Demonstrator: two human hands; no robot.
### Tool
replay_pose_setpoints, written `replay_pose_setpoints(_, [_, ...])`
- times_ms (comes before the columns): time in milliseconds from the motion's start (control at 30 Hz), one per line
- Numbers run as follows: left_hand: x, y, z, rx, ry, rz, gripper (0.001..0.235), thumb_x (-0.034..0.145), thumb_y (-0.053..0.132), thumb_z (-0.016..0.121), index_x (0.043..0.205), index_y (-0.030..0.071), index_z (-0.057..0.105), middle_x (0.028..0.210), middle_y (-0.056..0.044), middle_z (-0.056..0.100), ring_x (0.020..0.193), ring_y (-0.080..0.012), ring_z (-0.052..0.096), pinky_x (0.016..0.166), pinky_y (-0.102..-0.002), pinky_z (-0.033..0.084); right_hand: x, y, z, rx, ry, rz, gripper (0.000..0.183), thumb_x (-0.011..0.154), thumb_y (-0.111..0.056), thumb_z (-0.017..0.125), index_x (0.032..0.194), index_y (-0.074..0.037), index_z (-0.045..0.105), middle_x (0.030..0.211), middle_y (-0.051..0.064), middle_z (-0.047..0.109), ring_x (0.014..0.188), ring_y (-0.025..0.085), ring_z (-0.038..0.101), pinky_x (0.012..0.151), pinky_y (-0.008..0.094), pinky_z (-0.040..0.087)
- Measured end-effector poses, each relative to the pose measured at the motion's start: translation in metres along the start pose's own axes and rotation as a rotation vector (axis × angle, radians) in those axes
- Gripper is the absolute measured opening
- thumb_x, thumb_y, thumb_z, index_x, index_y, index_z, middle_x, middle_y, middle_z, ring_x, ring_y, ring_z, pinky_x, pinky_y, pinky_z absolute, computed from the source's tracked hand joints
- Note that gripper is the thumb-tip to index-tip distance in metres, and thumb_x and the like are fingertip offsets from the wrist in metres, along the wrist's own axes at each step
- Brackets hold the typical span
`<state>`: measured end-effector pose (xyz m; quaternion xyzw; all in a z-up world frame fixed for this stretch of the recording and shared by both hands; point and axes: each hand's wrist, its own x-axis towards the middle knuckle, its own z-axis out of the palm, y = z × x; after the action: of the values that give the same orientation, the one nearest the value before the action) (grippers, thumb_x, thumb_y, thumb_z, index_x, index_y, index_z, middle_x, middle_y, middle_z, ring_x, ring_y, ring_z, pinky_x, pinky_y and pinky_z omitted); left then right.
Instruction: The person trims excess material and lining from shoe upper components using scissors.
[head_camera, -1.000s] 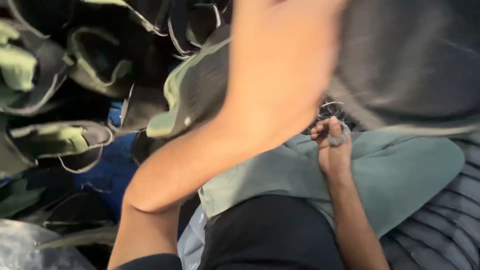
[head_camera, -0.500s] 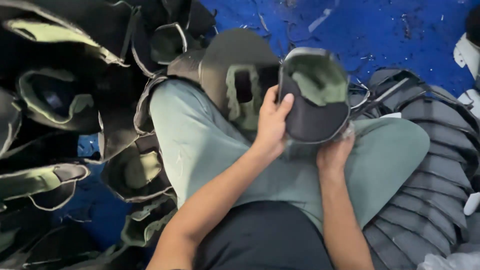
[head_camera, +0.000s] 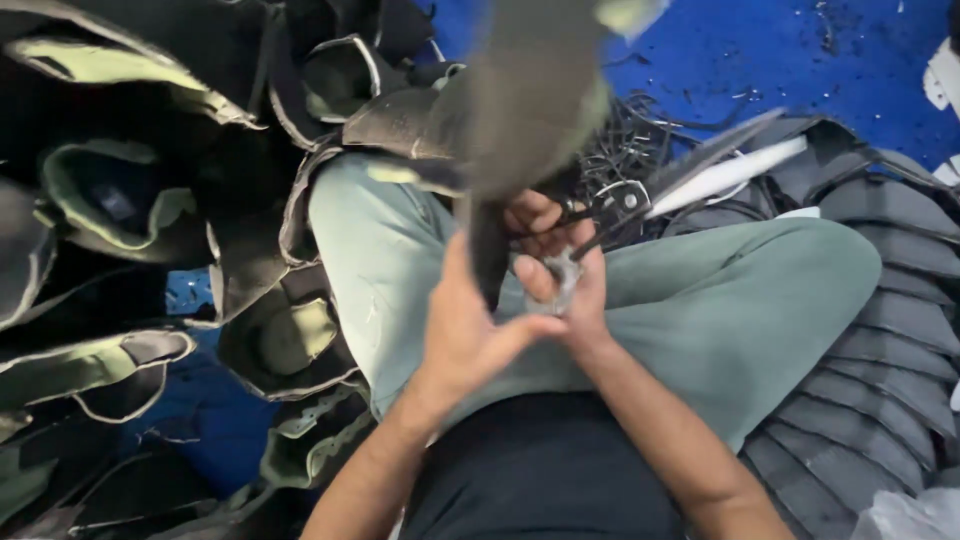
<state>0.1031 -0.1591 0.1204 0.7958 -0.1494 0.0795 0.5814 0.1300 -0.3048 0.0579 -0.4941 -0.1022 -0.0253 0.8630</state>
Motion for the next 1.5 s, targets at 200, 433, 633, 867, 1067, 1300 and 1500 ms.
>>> replay_pose_setpoints(200, [-0.013,-0.053,-0.051,-0.103,0.237,-0.424,0.036,0.096,0.025,0.072,0.121,-0.001,0.068,0.109,-0.011,0.077,0.099,-0.0174,0.072,0.093,-0.033,0.055,-0.012,-0.014,-0.016,0.026,-0.118,0.101,0.037,0.096,-0.021,0.079,0.113,-0.009,0.049,0.131,0.02,0.062,0.121,0.027,0.061,0.106,0.044,0.051])
replay_pose_setpoints(433, [0.007,-0.041,-0.098,0.112,0.426,-0.101,0.025,0.108,0.014,0.067,0.127,-0.003,0.063,0.113,-0.011,0.075,0.105,-0.0157,0.067,0.098,-0.03,0.052,-0.082,-0.019,-0.044,0.157,-0.462,0.711,0.072,0.086,-0.068,0.071,0.117,-0.005,0.051,0.113,0.016,0.062,0.103,0.024,0.063,0.092,0.037,0.052])
replay_pose_setpoints(633, [-0.012,-0.033,-0.097,0.448,0.39,0.072,0.007,0.108,0.005,0.071,0.109,-0.001,0.069,0.1,-0.016,0.071,0.09,-0.0231,0.071,0.083,-0.03,0.055,-0.049,-0.006,0.0,0.373,-0.541,0.83,0.078,0.086,-0.077,0.058,0.121,-0.008,0.05,0.119,0.013,0.059,0.11,0.021,0.061,0.099,0.033,0.049])
replay_pose_setpoints(867, [-0.049,0.019,-0.126,0.31,0.72,0.005,0.006,0.103,-0.001,0.073,0.108,0.001,0.071,0.09,-0.015,0.07,0.072,-0.0332,0.065,0.077,-0.035,0.054,-0.038,0.046,-0.058,0.6,-0.145,0.646,0.042,0.12,-0.038,0.057,0.102,0.0,0.052,0.092,0.008,0.056,0.088,0.022,0.058,0.079,0.034,0.048])
replay_pose_setpoints(1067, [-0.039,0.026,-0.103,1.111,0.001,-0.004,0.067,0.061,0.005,0.074,0.129,0.006,0.069,0.129,-0.012,0.066,0.099,-0.0302,0.064,0.083,-0.041,0.052,-0.03,0.019,-0.015,0.138,-0.223,0.496,0.038,0.099,-0.044,0.067,0.108,-0.009,0.055,0.101,0.006,0.062,0.093,0.018,0.063,0.082,0.032,0.051])
replay_pose_setpoints(1300, [-0.092,-0.052,-0.069,0.823,0.088,-0.053,0.066,0.077,0.025,0.086,0.133,0.005,0.057,0.144,-0.017,0.051,0.119,-0.0398,0.057,0.1,-0.049,0.046,-0.024,0.062,-0.011,-0.317,-0.028,0.439,0.024,0.094,-0.008,0.076,0.107,-0.008,0.055,0.099,0.004,0.061,0.09,0.013,0.059,0.081,0.03,0.048])
replay_pose_setpoints(1500, [-0.093,-0.064,-0.086,0.415,0.257,-0.058,0.071,0.081,0.018,0.088,0.137,0.002,0.047,0.138,-0.02,0.049,0.117,-0.0363,0.059,0.098,-0.043,0.053,-0.04,0.022,-0.018,-0.153,-0.184,0.436,0.024,0.096,-0.015,0.075,0.104,-0.009,0.054,0.093,0.004,0.061,0.088,0.015,0.063,0.081,0.031,0.054])
